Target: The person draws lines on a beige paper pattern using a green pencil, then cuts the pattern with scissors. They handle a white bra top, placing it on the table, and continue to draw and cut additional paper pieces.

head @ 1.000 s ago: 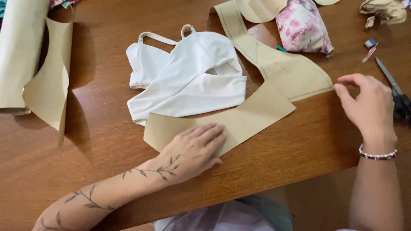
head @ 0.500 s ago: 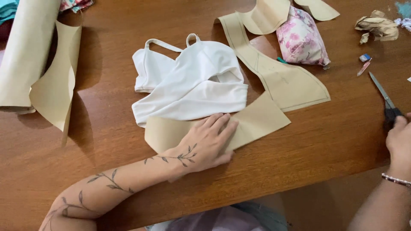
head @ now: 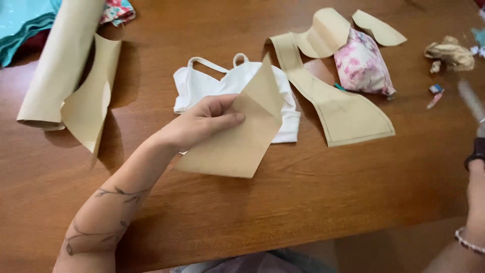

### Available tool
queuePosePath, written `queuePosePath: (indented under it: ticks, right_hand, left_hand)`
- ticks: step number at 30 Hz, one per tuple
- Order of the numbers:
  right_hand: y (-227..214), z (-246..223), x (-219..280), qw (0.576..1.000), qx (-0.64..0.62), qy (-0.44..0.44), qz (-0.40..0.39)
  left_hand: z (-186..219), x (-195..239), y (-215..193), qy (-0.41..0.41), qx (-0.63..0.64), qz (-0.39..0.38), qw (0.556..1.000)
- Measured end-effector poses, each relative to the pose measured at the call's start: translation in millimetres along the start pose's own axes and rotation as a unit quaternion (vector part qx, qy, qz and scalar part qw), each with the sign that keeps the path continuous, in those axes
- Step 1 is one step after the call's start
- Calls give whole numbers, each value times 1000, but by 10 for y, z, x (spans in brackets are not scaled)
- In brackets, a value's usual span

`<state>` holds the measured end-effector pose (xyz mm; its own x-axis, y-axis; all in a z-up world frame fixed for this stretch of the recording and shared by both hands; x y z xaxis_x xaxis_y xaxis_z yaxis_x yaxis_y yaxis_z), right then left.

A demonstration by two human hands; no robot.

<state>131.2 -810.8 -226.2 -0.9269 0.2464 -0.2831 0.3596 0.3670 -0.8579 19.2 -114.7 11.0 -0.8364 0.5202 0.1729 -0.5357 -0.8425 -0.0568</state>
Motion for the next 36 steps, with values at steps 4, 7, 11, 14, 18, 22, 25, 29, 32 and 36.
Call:
queuePosePath:
  ticks: [4, 7, 11, 14, 18, 22, 25, 29, 32, 36]
  right_hand:
    - [-366, -2410, 491, 874, -435, -125, -177]
    - [-463, -3917, 1051, 528, -735, -85, -417]
    - [-441, -5272, 1588, 258, -700, -176, -642]
    - [-119, -5574, 1531, 373, -716, -66, -586]
    - [160, -5372, 1104, 676, -637, 6, -371]
    - [191, -5521, 1125, 754, -570, -91, -313]
    - [187, -5545, 1227, 766, -550, -107, -314]
    - [140, -5470, 1107, 777, -507, -177, -328]
    - [60, -5356, 1040, 777, -428, -247, -390]
    - [98, -5270, 1059, 801, -278, -236, -474]
  left_hand:
    - [-13, 32, -82, 54, 26, -58, 997]
    - [8, 8, -111, 129, 62, -84, 986]
    - [-63, -25, -69, 144, 66, -88, 984]
    - [-241, -125, -25, 148, 61, -124, 979]
    - [-357, -145, 109, 42, -33, -154, 987]
    - [-223, -173, 99, -17, 12, -113, 993]
    - [-490, -287, 39, -39, 78, -17, 996]
    - [-622, -365, -174, 25, 78, 67, 994]
    - [-445, -246, -423, 34, 50, 105, 993]
    - [-169, -6, -680, 32, 65, 128, 989]
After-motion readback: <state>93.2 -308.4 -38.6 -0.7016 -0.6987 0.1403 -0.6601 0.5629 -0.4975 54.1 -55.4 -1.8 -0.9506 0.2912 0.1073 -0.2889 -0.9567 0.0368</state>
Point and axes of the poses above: each hand's wrist, its own x-axis away from the middle knuckle, its own y-axis out of the palm, z = x × y, the point moved 9 cm from there along -x, towards the middle knuckle, and after that the axes turned 10 degrees about -z, right-handed, at the moved point
